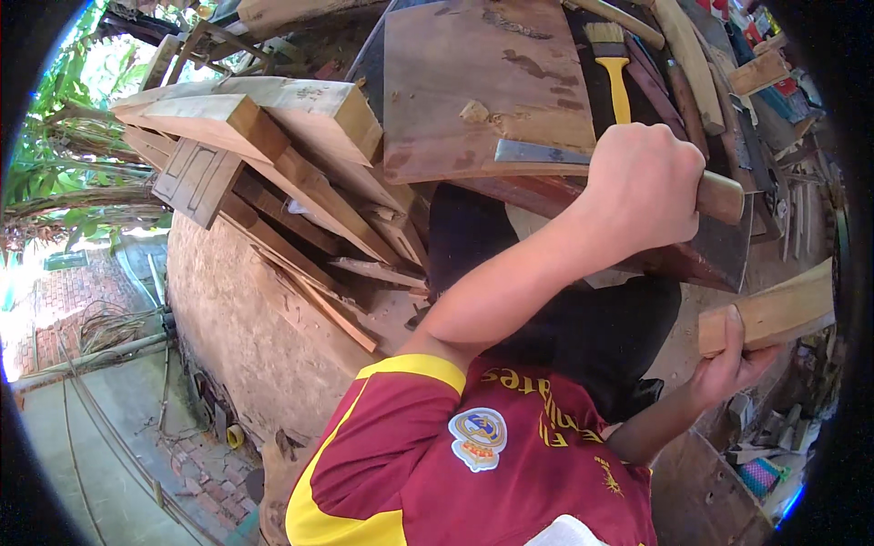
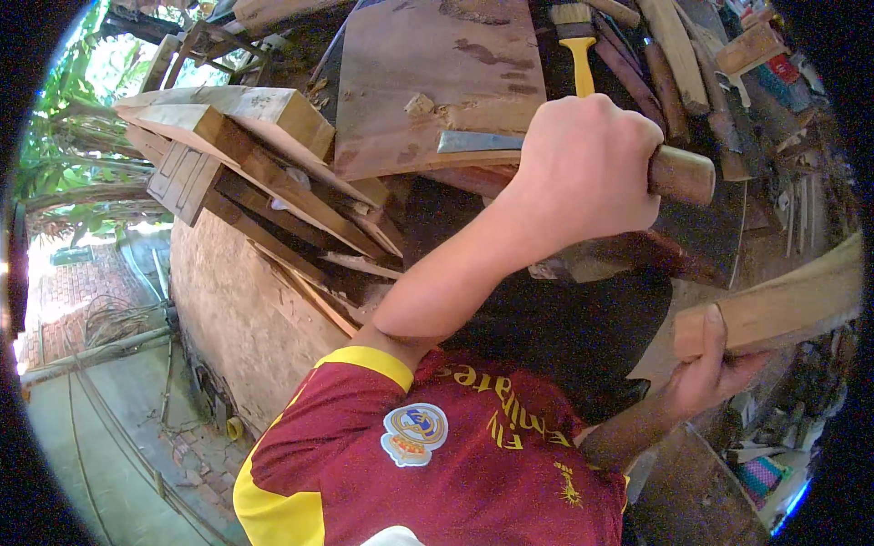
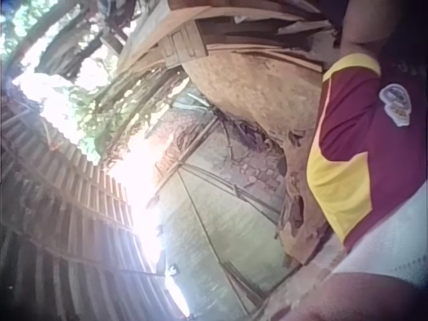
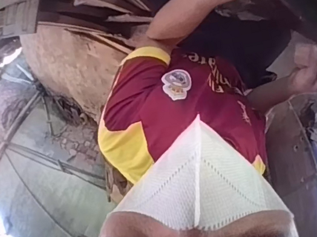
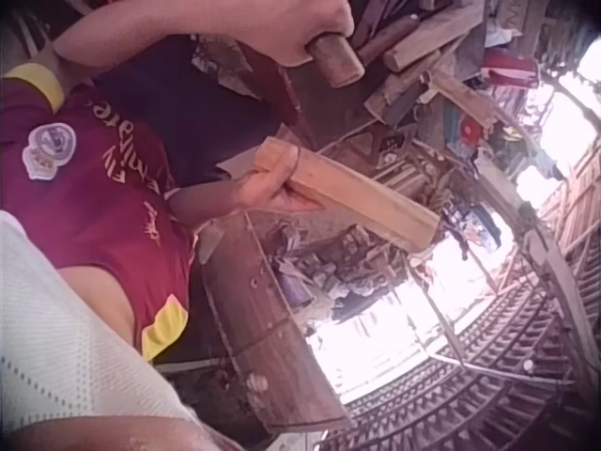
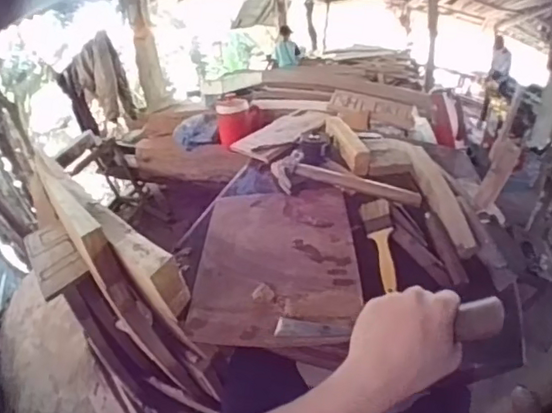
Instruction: The person uses a chisel and mallet to carve a small wooden block, then switches to sanding a larger wooden board with sandpaper. The person holds the chisel with the left hand and strikes it with a mallet in the right hand, then sands the board by hand.
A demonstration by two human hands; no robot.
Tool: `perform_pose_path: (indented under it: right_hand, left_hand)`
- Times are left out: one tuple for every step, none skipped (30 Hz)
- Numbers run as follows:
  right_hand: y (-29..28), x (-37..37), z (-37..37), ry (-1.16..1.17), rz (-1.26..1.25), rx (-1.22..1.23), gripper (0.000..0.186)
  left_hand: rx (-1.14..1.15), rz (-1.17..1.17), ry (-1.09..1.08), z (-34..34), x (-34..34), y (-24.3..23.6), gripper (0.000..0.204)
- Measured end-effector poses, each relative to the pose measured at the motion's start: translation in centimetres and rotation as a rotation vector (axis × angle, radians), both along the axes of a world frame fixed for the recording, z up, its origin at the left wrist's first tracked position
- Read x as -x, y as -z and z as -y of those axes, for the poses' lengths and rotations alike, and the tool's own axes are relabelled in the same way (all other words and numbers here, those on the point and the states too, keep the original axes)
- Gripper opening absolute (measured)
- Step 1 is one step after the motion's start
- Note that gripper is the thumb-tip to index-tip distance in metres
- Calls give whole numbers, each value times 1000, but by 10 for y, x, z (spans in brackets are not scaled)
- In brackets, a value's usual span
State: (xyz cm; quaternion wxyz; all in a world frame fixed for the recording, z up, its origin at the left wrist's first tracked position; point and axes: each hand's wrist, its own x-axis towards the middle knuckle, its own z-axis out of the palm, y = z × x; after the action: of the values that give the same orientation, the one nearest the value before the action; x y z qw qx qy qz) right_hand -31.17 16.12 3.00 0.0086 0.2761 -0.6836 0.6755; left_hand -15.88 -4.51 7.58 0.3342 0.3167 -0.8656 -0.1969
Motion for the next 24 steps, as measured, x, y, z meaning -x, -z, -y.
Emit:
perform_pose_path:
  right_hand:
    - [-5, 2, -1, 18, -27, -1, 65]
    - [-11, 4, -1, 37, -54, -3, 64]
    - [-15, 8, -3, 45, -51, 8, 68]
    - [-19, 14, -5, 52, -48, 18, 71]
    - [-22, 18, -5, 58, -42, 30, 75]
    - [-24, 22, -5, 52, -53, 49, 72]
    - [-27, 25, -4, 46, -64, 68, 69]
    - [-31, 27, -4, 45, -77, 87, 66]
    - [-36, 28, -4, 57, -78, 90, 66]
    - [-40, 30, -3, 69, -78, 93, 67]
    - [-43, 30, -2, 77, -77, 101, 68]
    - [-46, 32, 0, 86, -76, 110, 68]
    - [-48, 33, 2, 95, -76, 124, 69]
    - [-50, 33, 3, 103, -75, 139, 70]
    - [-51, 33, 4, 98, -82, 146, 70]
    - [-51, 31, 6, 94, -90, 152, 71]
    - [-52, 31, 7, 88, -96, 158, 71]
    - [-52, 31, 8, 75, -100, 169, 72]
    - [-51, 31, 8, 62, -104, 180, 72]
    - [-51, 32, 6, 54, -104, 178, 72]
    - [-51, 33, 6, 45, -104, 177, 72]
    - [-52, 34, 5, 39, -101, 165, 72]
    - [-54, 35, 3, 28, -103, 165, 71]
    - [-55, 36, 2, 17, -105, 164, 71]
  left_hand:
    - [-11, -11, -2, 0, 1, -1, 13]
    - [-17, -17, -5, 0, 2, -2, 13]
    - [-22, -24, -9, 1, 2, -3, 13]
    - [-28, -30, -14, 2, 2, -4, 14]
    - [-31, -41, -17, 3, 2, -5, 14]
    - [-34, -51, -20, 3, 1, -6, 14]
    - [-37, -61, -24, 4, -1, -7, 14]
    - [-41, -65, -25, 4, -1, -8, 14]
    - [-44, -69, -25, 4, -2, -9, 14]
    - [-48, -74, -26, 5, -2, -10, 14]
    - [-48, -72, -27, 4, -2, -10, 14]
    - [-47, -71, -28, 4, -2, -9, 14]
    - [-47, -70, -29, 4, -2, -8, 14]
    - [-45, -69, -29, 4, -2, -8, 14]
    - [-44, -68, -28, 2, -2, -7, 14]
    - [-42, -68, -28, 2, -2, -7, 14]
    - [-44, -75, -23, 1, -2, -7, 14]
    - [-47, -83, -19, 1, -2, -7, 15]
    - [-50, -90, -14, 1, -3, -8, 15]
    - [-53, -89, -21, 1, -3, -8, 15]
    - [-56, -88, -27, 1, -4, -9, 15]
    - [-60, -87, -34, 1, -4, -10, 15]
    - [-62, -89, -30, 2, -4, -9, 15]
    - [-64, -91, -26, 2, -3, -8, 15]
